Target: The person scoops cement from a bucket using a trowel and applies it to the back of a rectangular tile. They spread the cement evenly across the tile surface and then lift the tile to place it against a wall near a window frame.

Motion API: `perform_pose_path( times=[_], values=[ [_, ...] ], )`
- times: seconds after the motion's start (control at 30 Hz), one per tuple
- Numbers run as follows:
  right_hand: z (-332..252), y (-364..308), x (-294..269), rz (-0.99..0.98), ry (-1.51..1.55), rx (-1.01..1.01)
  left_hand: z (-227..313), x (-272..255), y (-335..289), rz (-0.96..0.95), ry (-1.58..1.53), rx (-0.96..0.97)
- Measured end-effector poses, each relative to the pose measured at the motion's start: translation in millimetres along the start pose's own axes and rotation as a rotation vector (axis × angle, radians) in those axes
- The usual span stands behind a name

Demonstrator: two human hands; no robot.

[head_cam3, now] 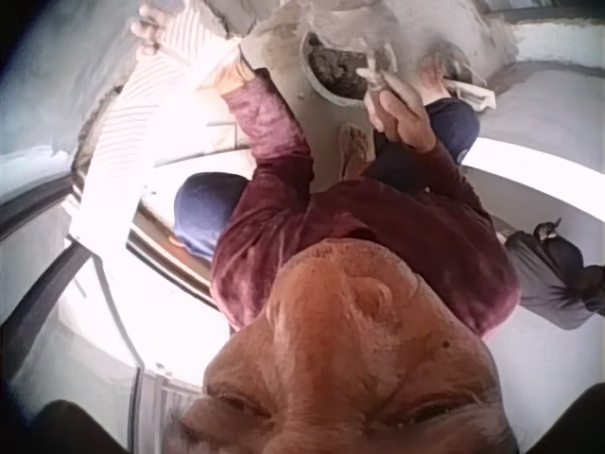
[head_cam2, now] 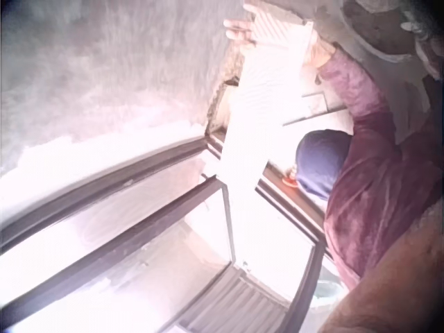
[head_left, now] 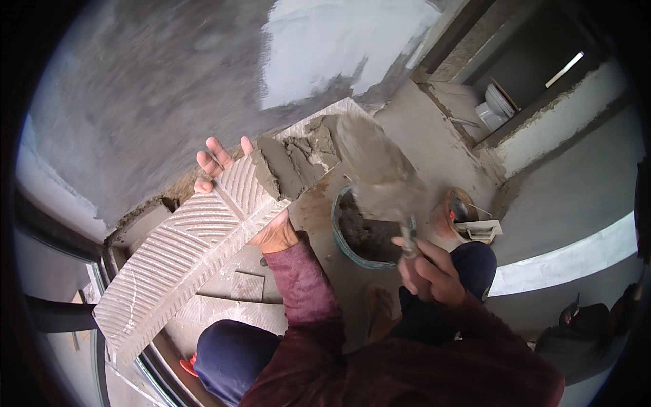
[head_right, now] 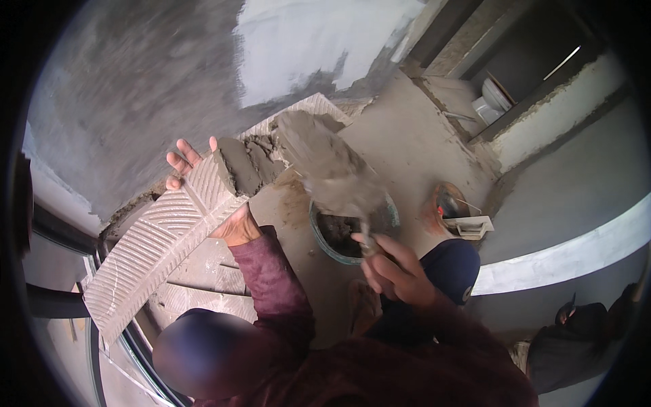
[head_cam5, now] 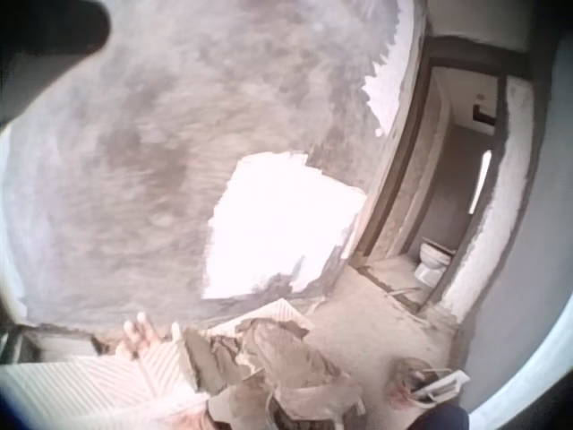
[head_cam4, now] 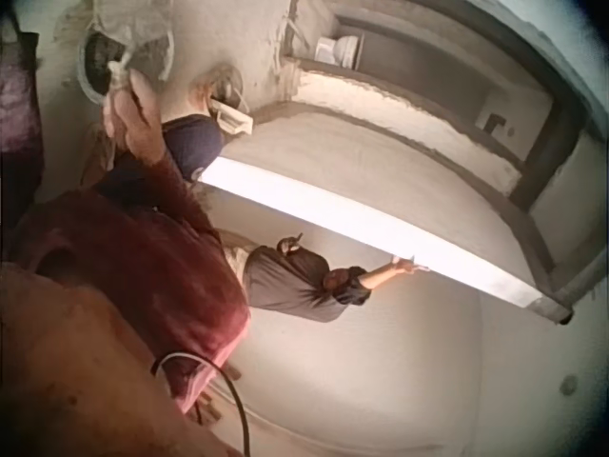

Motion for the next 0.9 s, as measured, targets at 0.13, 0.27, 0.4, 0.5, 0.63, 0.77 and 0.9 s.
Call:
perform_pose_path(
  times=[0.13, 0.27, 0.4, 0.5, 0.63, 0.77, 0.9],
  values=[
    [16, 33, 33, -0.207, 0.164, 0.189, -6, 0, -4, 0.002, -0.034, -0.048],
    [49, 24, 26, -0.284, 0.199, 0.36, -4, -1, -5, 0.104, -0.071, -0.056],
    [59, -8, 1, -0.202, 0.147, 0.452, 6, -10, 2, 0.095, -0.086, -0.051],
    [61, -44, -46, -0.005, -0.04, 0.463, 6, -14, 3, 0.105, -0.089, -0.063],
    [-2, -15, -81, 0.311, -0.48, -0.167, -1, -19, 1, 0.087, -0.126, -0.103],
    [-30, 51, -57, 0.669, -0.873, -0.706, -10, -17, -3, 0.105, -0.222, -0.165],
    [-5, 84, -38, 0.647, -0.94, -0.622, -16, -10, -10, 0.226, -0.281, -0.175]
  ],
)
Point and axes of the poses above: each hand's wrist, its own y-axis towards the middle knuckle, its own x-axis out of the palm, z = x × y, the point moved 10 cm from there along y, towards the middle knuckle, and after that the axes turned 12 degrees about z, right-handed, at the moved point
